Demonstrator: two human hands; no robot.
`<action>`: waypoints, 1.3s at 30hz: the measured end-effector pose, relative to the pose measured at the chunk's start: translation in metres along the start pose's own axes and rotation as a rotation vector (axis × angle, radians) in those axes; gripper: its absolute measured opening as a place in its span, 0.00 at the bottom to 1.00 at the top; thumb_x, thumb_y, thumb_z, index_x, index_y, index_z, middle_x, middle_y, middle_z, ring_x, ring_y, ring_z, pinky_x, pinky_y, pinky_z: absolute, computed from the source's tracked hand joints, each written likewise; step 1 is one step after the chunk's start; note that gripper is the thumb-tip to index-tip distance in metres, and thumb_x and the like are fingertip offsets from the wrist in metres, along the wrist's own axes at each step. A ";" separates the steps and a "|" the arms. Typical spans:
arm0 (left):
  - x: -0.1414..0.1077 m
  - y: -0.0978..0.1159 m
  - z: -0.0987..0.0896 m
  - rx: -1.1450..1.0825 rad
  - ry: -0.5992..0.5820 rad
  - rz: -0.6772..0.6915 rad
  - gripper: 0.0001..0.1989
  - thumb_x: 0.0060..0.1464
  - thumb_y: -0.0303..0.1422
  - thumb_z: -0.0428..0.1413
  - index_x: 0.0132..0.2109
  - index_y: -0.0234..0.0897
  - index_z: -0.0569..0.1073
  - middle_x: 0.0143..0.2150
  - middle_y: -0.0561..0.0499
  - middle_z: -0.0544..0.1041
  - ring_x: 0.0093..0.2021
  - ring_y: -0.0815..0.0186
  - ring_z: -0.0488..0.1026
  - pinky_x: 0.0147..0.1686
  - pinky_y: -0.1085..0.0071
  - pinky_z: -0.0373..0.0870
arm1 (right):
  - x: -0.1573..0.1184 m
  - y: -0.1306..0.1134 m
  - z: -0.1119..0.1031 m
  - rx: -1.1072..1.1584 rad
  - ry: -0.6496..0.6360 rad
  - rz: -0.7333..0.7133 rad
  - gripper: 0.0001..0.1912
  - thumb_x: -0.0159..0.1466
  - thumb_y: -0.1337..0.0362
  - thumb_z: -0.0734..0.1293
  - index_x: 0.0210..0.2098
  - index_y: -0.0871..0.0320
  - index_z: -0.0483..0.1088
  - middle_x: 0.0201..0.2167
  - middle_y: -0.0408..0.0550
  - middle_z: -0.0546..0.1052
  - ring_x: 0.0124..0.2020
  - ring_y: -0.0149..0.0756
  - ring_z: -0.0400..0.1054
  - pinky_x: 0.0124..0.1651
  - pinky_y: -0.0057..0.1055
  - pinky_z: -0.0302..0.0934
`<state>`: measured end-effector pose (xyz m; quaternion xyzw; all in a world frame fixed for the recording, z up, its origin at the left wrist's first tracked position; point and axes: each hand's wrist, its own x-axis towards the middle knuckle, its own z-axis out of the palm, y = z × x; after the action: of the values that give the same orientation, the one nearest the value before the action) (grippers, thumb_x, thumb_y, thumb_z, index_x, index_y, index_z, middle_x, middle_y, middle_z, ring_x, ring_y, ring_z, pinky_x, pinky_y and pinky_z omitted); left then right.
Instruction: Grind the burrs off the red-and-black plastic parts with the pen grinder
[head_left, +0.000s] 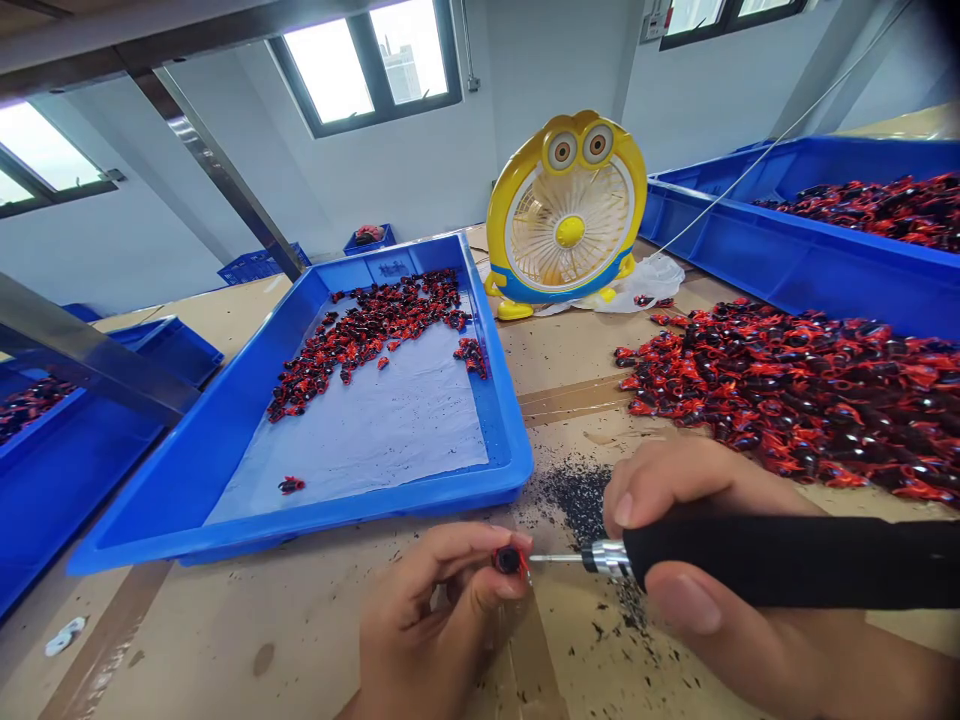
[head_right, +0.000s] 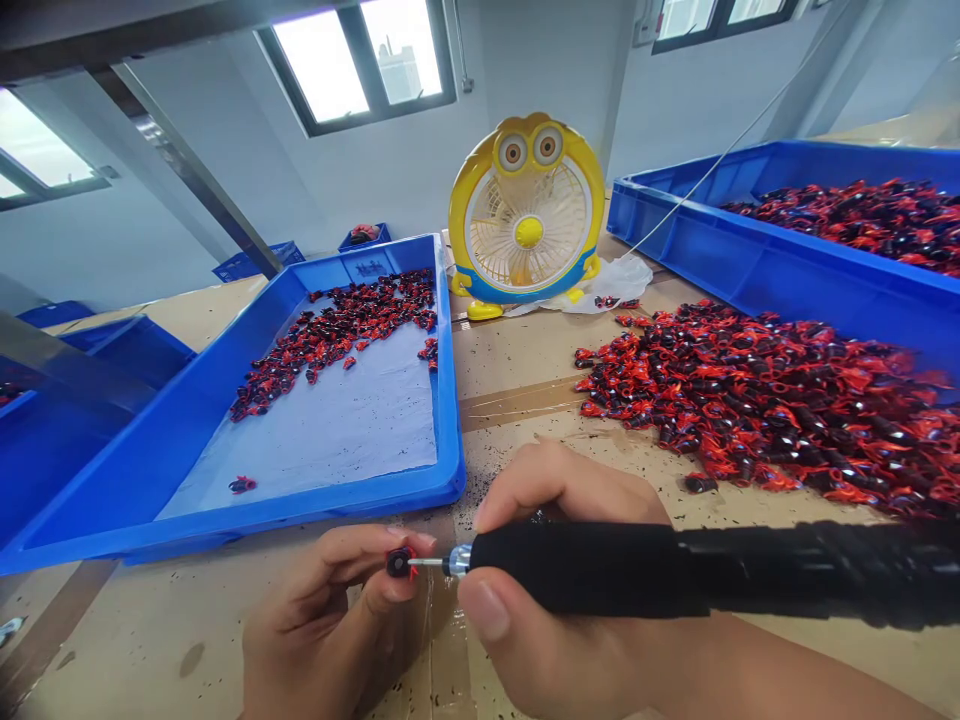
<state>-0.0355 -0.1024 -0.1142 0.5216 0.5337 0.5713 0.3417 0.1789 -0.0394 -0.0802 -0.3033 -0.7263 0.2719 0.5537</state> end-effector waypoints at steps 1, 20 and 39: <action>0.002 -0.001 -0.002 0.069 -0.021 0.074 0.05 0.58 0.35 0.72 0.42 0.49 0.87 0.37 0.55 0.91 0.26 0.70 0.84 0.24 0.82 0.78 | 0.001 0.000 0.000 -0.002 -0.005 -0.011 0.14 0.73 0.47 0.69 0.39 0.50 0.70 0.24 0.42 0.76 0.25 0.37 0.74 0.29 0.34 0.69; 0.012 0.002 -0.004 0.205 -0.079 0.357 0.14 0.56 0.22 0.71 0.44 0.48 0.86 0.40 0.56 0.91 0.37 0.69 0.88 0.32 0.84 0.80 | -0.003 0.003 0.016 0.037 -0.065 -0.017 0.07 0.62 0.63 0.73 0.38 0.51 0.72 0.25 0.38 0.76 0.20 0.28 0.67 0.23 0.27 0.59; 0.009 0.002 -0.002 0.258 -0.067 0.329 0.10 0.58 0.28 0.72 0.44 0.48 0.87 0.37 0.58 0.91 0.23 0.74 0.81 0.30 0.81 0.78 | -0.002 0.002 0.014 -0.122 -0.096 0.049 0.05 0.66 0.57 0.73 0.36 0.48 0.73 0.23 0.34 0.75 0.19 0.25 0.67 0.22 0.25 0.58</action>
<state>-0.0392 -0.0952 -0.1097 0.6599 0.4984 0.5286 0.1918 0.1660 -0.0408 -0.0863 -0.3407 -0.7596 0.2551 0.4918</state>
